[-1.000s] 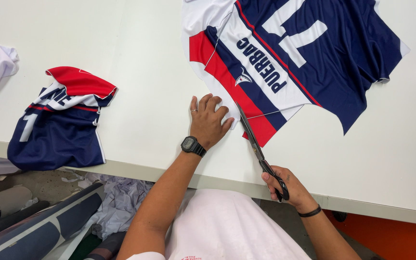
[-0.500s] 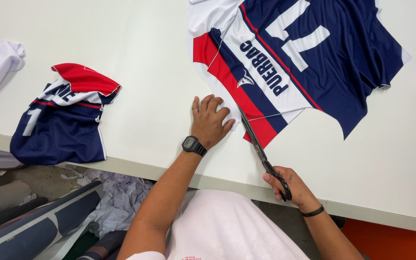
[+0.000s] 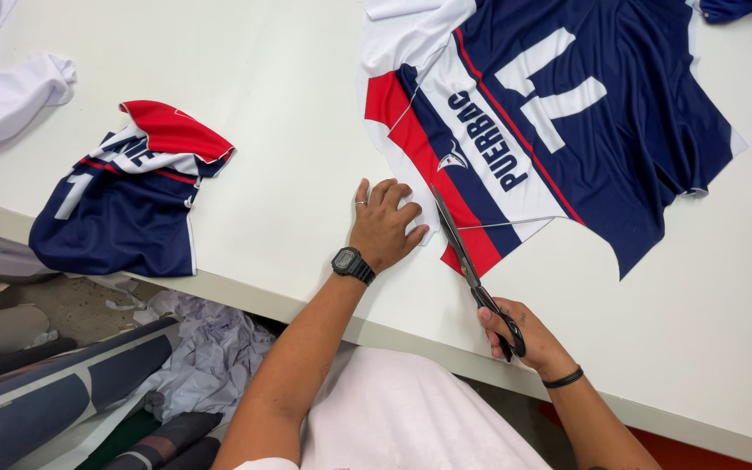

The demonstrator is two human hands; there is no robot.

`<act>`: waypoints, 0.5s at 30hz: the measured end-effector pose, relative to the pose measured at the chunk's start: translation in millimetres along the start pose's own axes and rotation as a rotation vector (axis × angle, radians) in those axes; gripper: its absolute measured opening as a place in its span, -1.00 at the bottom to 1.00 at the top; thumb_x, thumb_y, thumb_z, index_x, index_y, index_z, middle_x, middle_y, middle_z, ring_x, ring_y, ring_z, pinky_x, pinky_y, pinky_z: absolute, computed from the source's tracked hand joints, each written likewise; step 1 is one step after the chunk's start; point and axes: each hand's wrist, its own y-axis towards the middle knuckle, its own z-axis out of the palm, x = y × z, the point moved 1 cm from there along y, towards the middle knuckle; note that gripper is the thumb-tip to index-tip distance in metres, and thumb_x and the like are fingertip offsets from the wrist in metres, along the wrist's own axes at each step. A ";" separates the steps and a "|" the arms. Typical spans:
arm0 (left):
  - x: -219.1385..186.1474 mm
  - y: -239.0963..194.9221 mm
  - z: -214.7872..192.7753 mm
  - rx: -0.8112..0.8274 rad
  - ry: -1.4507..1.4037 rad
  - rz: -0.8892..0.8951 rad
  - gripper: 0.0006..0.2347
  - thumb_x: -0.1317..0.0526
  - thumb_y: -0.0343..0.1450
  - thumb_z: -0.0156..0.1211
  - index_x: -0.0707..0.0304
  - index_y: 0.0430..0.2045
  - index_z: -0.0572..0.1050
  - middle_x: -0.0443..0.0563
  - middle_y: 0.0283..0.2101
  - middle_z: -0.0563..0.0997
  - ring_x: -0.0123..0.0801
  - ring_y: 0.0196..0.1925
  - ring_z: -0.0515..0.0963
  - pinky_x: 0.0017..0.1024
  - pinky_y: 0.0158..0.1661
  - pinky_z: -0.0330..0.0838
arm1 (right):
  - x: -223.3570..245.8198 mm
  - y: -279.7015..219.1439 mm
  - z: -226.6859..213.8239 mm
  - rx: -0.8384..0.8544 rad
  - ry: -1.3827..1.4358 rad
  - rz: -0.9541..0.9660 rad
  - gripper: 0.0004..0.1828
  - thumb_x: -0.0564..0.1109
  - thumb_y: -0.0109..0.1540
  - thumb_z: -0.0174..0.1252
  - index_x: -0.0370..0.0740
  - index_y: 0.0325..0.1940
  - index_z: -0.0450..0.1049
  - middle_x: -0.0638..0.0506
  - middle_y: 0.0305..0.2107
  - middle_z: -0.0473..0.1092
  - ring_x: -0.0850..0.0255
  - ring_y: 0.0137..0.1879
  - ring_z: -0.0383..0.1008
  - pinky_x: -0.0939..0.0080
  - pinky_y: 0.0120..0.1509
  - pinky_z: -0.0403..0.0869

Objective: The person uses shears to cut a white fabric piece placed over a blue and red jersey on a white table. The person trims the white fabric along the contours of the jersey, including the collar, shoulders, and side seams, while holding the fabric steady with the left hand.

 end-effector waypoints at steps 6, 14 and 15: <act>-0.1 -1.3 1.3 0.012 0.005 -0.016 -0.79 0.00 0.28 0.39 0.03 -0.36 0.61 -0.05 0.08 0.47 -0.15 0.32 0.29 0.31 0.33 -0.05 | 12.1 6.7 -3.1 -0.005 -0.072 -0.005 -0.40 0.39 0.11 0.18 -0.24 -0.46 0.41 0.10 -0.81 0.25 0.32 -0.73 0.33 0.35 -0.68 0.27; 0.9 -1.2 4.0 0.004 0.015 -0.024 -0.79 0.00 0.28 0.39 0.00 -0.34 0.61 -0.04 0.09 0.46 -0.12 0.33 0.27 0.28 0.33 -0.08 | 20.8 9.5 -6.0 -0.008 -0.132 -0.019 -0.39 0.41 0.10 0.18 -0.23 -0.49 0.40 0.11 -0.81 0.25 0.32 -0.73 0.35 0.35 -0.68 0.29; 0.9 -1.3 4.4 0.009 0.013 -0.028 -0.78 0.00 0.28 0.39 0.00 -0.34 0.62 -0.05 0.09 0.46 -0.12 0.33 0.27 0.28 0.34 -0.08 | 21.1 9.7 -6.0 -0.006 -0.132 -0.019 -0.38 0.41 0.10 0.18 -0.23 -0.49 0.40 0.11 -0.81 0.25 0.32 -0.73 0.35 0.35 -0.68 0.29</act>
